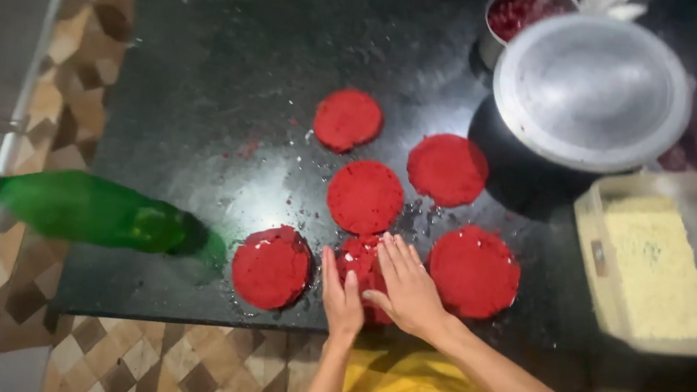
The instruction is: The person arranges red cake layers on a black worktable, spreads white frosting onto the layers with a spatula from a large bowl, stacks frosted layers together, and presses them in place. They also move a green plastic bottle aside and handle a container of crumbs.
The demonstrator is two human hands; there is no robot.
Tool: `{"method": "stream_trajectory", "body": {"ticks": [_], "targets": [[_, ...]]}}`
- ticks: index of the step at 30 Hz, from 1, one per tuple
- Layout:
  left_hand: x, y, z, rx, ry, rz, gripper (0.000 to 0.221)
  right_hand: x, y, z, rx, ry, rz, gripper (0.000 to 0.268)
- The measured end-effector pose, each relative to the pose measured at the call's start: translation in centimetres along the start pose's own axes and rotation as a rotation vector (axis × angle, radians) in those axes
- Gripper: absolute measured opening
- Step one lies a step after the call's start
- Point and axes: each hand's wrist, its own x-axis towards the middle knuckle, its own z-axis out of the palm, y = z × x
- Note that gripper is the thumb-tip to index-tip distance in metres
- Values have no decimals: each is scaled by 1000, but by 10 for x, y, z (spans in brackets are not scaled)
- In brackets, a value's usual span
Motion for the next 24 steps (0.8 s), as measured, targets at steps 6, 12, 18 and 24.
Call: {"method": "stream_trajectory", "body": {"ticks": [6,12,18,24], "targets": [[10,-19,-2,61,15,44,54,23,17,9,-13,-150,14,81],[37,3,-12,45,-106,129,53,61,30,19,82,-1,25,36],[41,-9,-3,70,-74,150,39,71,38,20,126,75,35,26],[41,-14,-1,82,-86,138,33,83,44,23,188,-103,53,19]]}}
